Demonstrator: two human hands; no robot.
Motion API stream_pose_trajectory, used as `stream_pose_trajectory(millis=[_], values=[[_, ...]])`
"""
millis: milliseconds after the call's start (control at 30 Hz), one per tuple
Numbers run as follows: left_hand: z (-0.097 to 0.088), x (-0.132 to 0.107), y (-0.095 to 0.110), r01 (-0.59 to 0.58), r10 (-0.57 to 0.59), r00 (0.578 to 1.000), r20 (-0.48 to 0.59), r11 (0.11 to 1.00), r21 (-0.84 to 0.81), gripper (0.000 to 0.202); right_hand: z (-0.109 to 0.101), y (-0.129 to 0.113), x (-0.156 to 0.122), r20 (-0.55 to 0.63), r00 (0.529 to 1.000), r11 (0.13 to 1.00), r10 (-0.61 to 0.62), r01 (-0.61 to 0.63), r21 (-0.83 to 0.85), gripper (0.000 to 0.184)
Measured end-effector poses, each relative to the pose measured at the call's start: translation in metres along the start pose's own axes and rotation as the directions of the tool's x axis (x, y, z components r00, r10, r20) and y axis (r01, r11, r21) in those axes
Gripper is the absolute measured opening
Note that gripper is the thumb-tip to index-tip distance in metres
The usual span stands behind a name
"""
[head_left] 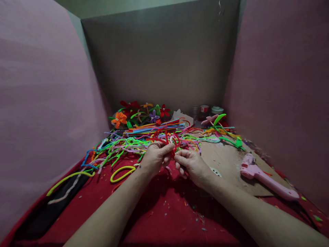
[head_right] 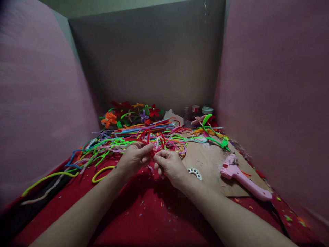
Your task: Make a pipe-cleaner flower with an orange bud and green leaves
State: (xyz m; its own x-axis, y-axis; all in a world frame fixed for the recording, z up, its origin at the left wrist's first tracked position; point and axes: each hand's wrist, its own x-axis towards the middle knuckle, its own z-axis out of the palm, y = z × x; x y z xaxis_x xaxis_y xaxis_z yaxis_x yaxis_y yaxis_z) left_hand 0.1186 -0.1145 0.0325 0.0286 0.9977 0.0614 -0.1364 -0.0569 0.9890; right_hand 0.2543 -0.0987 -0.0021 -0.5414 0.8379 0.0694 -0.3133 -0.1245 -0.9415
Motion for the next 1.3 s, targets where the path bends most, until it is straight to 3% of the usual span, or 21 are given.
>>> stream_pose_trajectory(millis=[100,167,233,300,367,467,533,633,700,833,933,1067,1300], values=[[-0.006,0.000,0.003,0.001,0.009,0.992,0.128,0.997,-0.081,0.021,-0.002,-0.001,0.000,-0.012,1.000,1.000,0.006,-0.006,0.008,0.026],[-0.007,0.000,0.004,-0.017,0.025,0.989,0.144,0.998,-0.058,0.022,-0.003,-0.001,0.001,-0.014,1.000,1.000,0.018,-0.018,0.018,0.026],[-0.006,0.000,0.003,-0.047,0.045,0.996,0.079,0.999,0.018,0.020,-0.004,-0.002,0.001,-0.007,1.000,1.000,0.029,-0.029,0.008,0.026],[-0.005,0.002,-0.001,-0.101,0.111,0.992,-0.062,0.984,0.144,0.019,-0.003,-0.002,0.001,0.011,0.999,0.999,0.035,-0.035,-0.024,0.025],[-0.004,0.003,-0.005,-0.205,0.279,0.943,-0.180,0.915,0.346,0.018,-0.001,-0.002,-0.001,0.024,0.999,0.997,0.034,-0.032,-0.072,0.025],[-0.003,0.004,-0.007,-0.305,0.523,0.826,-0.210,0.728,0.614,0.019,0.005,-0.003,-0.004,0.025,0.999,0.984,0.038,-0.033,-0.174,0.021],[-0.002,0.002,-0.004,-0.250,0.470,0.848,-0.245,0.762,0.597,0.022,0.009,-0.003,-0.006,0.027,0.998,0.975,0.058,-0.051,-0.215,0.018],[-0.001,0.000,0.004,-0.091,0.197,0.931,-0.308,0.941,0.325,0.027,0.011,-0.005,-0.008,0.037,0.995,0.975,0.091,-0.082,-0.206,0.015],[-0.002,0.000,0.008,-0.040,0.087,0.954,-0.287,0.985,0.167,0.026,0.011,-0.006,-0.009,0.053,0.992,0.972,0.113,-0.100,-0.213,0.015],[-0.008,0.003,0.010,-0.083,0.126,0.963,-0.238,0.979,0.183,0.025,0.008,-0.004,-0.008,0.078,0.988,0.979,0.133,-0.119,-0.166,0.016],[-0.010,0.006,0.006,-0.109,0.184,0.951,-0.249,0.952,0.285,0.024,0.003,0.000,-0.005,0.116,0.981,0.988,0.154,-0.152,-0.028,0.017],[-0.009,0.008,0.002,-0.111,0.189,0.950,-0.246,0.947,0.300,0.024,-0.003,0.004,-0.002,0.175,0.970,0.972,0.169,-0.194,0.135,0.013],[-0.001,0.004,0.001,-0.134,0.192,0.965,-0.180,0.947,0.290,0.024,-0.006,0.000,0.000,0.173,0.963,0.957,0.205,-0.235,0.172,0.011]])
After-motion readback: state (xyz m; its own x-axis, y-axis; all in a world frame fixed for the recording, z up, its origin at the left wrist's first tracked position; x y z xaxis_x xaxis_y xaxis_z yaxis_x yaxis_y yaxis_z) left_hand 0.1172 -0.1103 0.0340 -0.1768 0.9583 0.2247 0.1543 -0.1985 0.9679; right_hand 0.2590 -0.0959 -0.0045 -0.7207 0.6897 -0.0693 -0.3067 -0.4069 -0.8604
